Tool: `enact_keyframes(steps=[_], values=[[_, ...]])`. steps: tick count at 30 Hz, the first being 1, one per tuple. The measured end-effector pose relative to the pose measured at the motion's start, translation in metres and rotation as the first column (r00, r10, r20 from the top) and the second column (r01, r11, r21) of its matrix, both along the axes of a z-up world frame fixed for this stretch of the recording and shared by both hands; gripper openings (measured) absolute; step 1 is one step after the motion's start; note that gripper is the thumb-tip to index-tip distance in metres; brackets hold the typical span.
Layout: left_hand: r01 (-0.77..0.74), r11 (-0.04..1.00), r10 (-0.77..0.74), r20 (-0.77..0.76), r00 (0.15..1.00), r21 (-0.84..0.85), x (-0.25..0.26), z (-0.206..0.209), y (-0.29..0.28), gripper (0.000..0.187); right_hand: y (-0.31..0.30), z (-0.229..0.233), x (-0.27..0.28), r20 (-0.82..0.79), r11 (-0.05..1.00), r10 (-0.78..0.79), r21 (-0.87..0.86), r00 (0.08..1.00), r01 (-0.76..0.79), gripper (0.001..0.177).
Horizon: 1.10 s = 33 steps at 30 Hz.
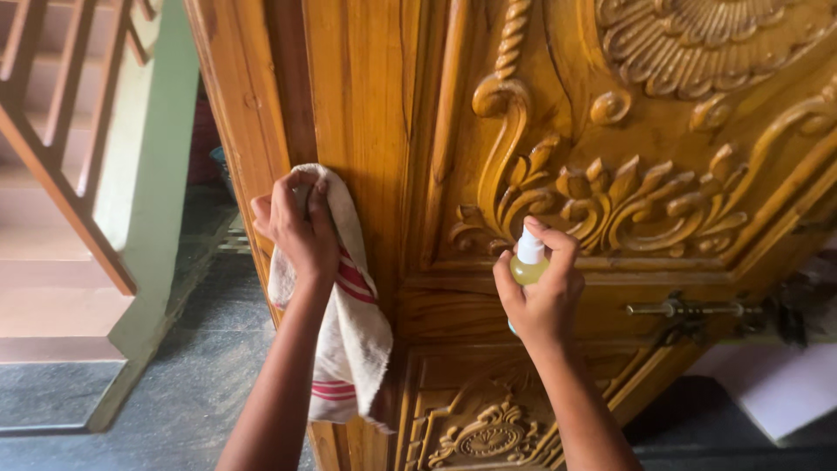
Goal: The person sprays a cleaning solution onto a carved wooden door and wipes the surface with a cloth. They repeatedly spray and wipe different sections of the door, including the carved details and flat panels, to clean the wood.
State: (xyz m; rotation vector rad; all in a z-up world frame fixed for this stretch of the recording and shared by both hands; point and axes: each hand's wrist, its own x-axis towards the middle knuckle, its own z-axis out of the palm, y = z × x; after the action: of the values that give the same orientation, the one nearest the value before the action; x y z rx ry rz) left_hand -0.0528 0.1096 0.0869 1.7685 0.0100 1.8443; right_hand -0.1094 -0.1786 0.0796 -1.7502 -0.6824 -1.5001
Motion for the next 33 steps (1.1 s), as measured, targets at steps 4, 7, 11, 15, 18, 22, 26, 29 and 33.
enact_keyframes(steps=[4, 7, 11, 15, 18, 22, 26, 29, 33], values=[[0.108, 0.992, -0.106, 0.042, 0.993, -0.061, 0.014, -0.004, -0.019, 0.015, -0.002, -0.008, 0.001, -0.077, 0.998, -0.038, 0.044, 0.996, 0.041, 0.049], [0.104, 0.994, -0.101, 0.082, 0.991, -0.032, 0.023, -0.01, -0.025, 0.017, 0.005, -0.01, -0.007, -0.102, 0.992, 0.045, 0.122, 0.994, -0.032, 0.054], [0.066, 0.998, -0.067, 0.089, 0.994, 0.016, 0.032, -0.017, -0.023, 0.026, 0.0, -0.023, -0.018, -0.206, 0.849, 0.437, 0.415, 0.876, -0.326, 0.065], [0.058, 0.997, -0.064, 0.111, 0.992, 0.057, 0.037, -0.02, -0.02, 0.024, -0.016, -0.034, -0.017, -0.322, 0.74, 0.573, 0.599, 0.754, -0.306, 0.044], [0.044, 0.998, -0.05, 0.113, 0.992, 0.054, 0.037, -0.021, -0.02, 0.023, -0.018, -0.031, -0.018, -0.354, 0.682, 0.62, 0.684, 0.7, -0.258, 0.036], [0.039, 0.998, -0.044, 0.108, 0.993, 0.051, 0.037, -0.019, -0.021, 0.021, -0.011, -0.015, -0.025, -0.25, 0.546, 0.747, 0.759, 0.615, -0.354, 0.029], [0.036, 0.998, -0.041, 0.107, 0.993, 0.045, 0.036, -0.02, -0.023, 0.02, -0.014, -0.004, -0.028, -0.258, 0.486, 0.811, 0.796, 0.525, -0.361, 0.025], [0.014, 0.998, -0.02, 0.122, 0.992, 0.054, 0.036, -0.019, -0.024, 0.021, -0.023, -0.004, -0.021, -0.293, 0.516, 0.817, 0.757, 0.497, -0.402, 0.025], [-0.005, 0.999, -0.001, 0.122, 0.993, 0.049, 0.039, -0.02, -0.024, 0.02, -0.036, 0.001, -0.016, -0.271, 0.396, 0.91, 0.793, 0.313, -0.463, 0.08]])
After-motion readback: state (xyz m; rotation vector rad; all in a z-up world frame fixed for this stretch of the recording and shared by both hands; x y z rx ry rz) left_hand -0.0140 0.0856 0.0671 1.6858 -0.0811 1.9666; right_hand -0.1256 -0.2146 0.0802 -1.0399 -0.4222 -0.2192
